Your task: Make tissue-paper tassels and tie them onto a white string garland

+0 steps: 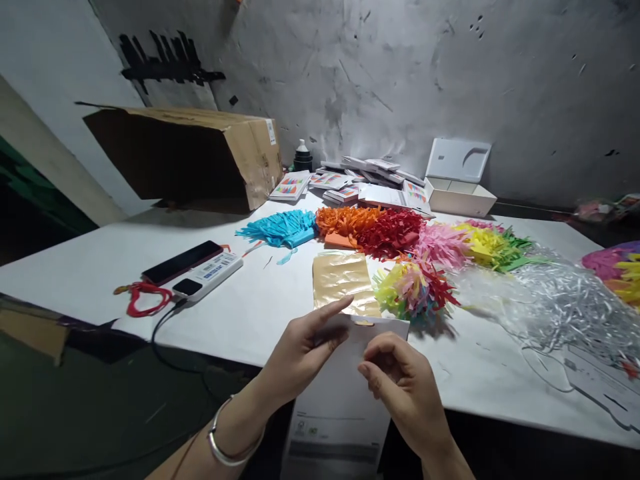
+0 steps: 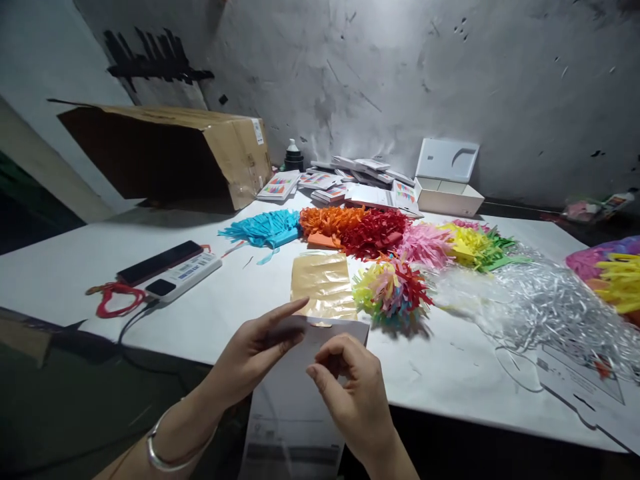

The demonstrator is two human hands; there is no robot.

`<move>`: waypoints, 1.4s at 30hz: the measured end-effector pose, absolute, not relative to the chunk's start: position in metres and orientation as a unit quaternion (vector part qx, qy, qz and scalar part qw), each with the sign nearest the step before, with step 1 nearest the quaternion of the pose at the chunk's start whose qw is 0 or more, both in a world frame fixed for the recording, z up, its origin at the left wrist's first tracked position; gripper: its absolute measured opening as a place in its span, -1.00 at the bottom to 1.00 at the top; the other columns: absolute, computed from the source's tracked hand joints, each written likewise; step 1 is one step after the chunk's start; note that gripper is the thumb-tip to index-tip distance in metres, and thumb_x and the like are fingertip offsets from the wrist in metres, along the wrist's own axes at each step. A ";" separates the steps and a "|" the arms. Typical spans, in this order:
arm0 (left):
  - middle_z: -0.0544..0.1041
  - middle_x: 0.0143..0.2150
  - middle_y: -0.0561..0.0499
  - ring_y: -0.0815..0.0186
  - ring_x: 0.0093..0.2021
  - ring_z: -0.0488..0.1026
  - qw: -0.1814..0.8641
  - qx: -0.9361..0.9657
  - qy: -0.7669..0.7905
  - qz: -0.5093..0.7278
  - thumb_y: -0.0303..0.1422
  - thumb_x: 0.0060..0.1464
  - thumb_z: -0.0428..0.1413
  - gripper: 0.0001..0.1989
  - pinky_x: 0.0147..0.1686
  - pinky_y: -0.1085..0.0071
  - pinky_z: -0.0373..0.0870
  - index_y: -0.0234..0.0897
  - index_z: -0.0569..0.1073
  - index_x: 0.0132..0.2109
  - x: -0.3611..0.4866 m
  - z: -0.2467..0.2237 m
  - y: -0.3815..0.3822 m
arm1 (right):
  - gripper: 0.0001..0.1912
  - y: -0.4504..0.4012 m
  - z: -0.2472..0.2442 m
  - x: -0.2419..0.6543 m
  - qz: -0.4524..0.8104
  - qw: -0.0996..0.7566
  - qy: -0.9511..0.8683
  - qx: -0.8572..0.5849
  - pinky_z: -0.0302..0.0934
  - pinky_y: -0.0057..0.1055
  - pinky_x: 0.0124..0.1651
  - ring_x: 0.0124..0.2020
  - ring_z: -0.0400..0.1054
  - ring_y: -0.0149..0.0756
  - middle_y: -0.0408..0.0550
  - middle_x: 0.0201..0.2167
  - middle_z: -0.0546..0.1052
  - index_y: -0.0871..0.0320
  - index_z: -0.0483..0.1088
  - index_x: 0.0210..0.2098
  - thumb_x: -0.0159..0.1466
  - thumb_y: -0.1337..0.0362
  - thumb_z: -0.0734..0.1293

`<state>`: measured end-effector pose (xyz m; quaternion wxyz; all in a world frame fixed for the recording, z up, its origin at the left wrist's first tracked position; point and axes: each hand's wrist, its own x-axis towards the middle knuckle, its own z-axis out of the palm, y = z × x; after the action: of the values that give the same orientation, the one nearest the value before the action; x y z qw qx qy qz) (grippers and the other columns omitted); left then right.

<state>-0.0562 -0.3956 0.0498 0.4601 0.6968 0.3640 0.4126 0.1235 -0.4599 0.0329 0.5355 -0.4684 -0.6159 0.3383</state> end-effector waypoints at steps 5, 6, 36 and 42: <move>0.62 -0.12 -0.04 0.30 -0.21 0.52 0.449 0.708 0.360 0.408 -0.39 0.18 0.11 -0.50 -0.16 0.45 0.51 -0.25 0.41 0.27 -0.057 0.047 -0.394 | -0.92 -0.457 0.031 0.118 0.244 0.545 -0.638 -0.487 0.23 -0.54 -0.46 -0.46 0.34 -0.42 -0.13 -0.41 0.43 0.15 0.40 -0.31 0.34 0.32 0.30; 0.62 -0.11 -0.04 0.30 -0.22 0.52 0.450 0.709 0.358 0.409 -0.39 0.18 0.11 -0.50 -0.16 0.45 0.50 -0.25 0.41 0.27 -0.057 0.047 -0.394 | -0.92 -0.457 0.030 0.117 0.228 0.547 -0.640 -0.490 0.23 -0.54 -0.45 -0.45 0.35 -0.42 -0.13 -0.41 0.43 0.14 0.39 -0.31 0.34 0.33 0.30; 0.62 0.01 -0.09 0.25 -0.08 0.57 0.457 0.711 0.322 0.427 -0.42 0.17 0.13 -0.52 -0.07 0.42 0.54 -0.24 0.44 0.24 -0.055 0.041 -0.399 | -0.22 -0.446 0.011 0.119 -0.014 0.531 -0.558 -0.637 0.30 -0.04 0.12 0.13 0.31 0.01 0.18 0.10 0.38 0.13 0.17 0.21 0.19 -0.18 0.40; 0.67 -0.13 -0.06 0.25 -0.21 0.60 0.485 0.670 0.368 0.425 -0.34 0.14 0.17 -0.55 -0.26 0.49 0.57 -0.27 0.50 0.19 -0.049 0.045 -0.400 | -0.53 -0.446 0.006 0.117 0.108 0.603 -0.514 -0.600 0.37 -0.13 0.06 0.02 0.39 -0.14 0.09 0.06 0.41 0.04 0.24 0.19 0.34 0.10 0.34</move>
<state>-0.0493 -0.4005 0.0445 0.4852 0.6698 0.3683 0.4245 0.1172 -0.4460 0.0064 0.6032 -0.6000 -0.5143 0.1078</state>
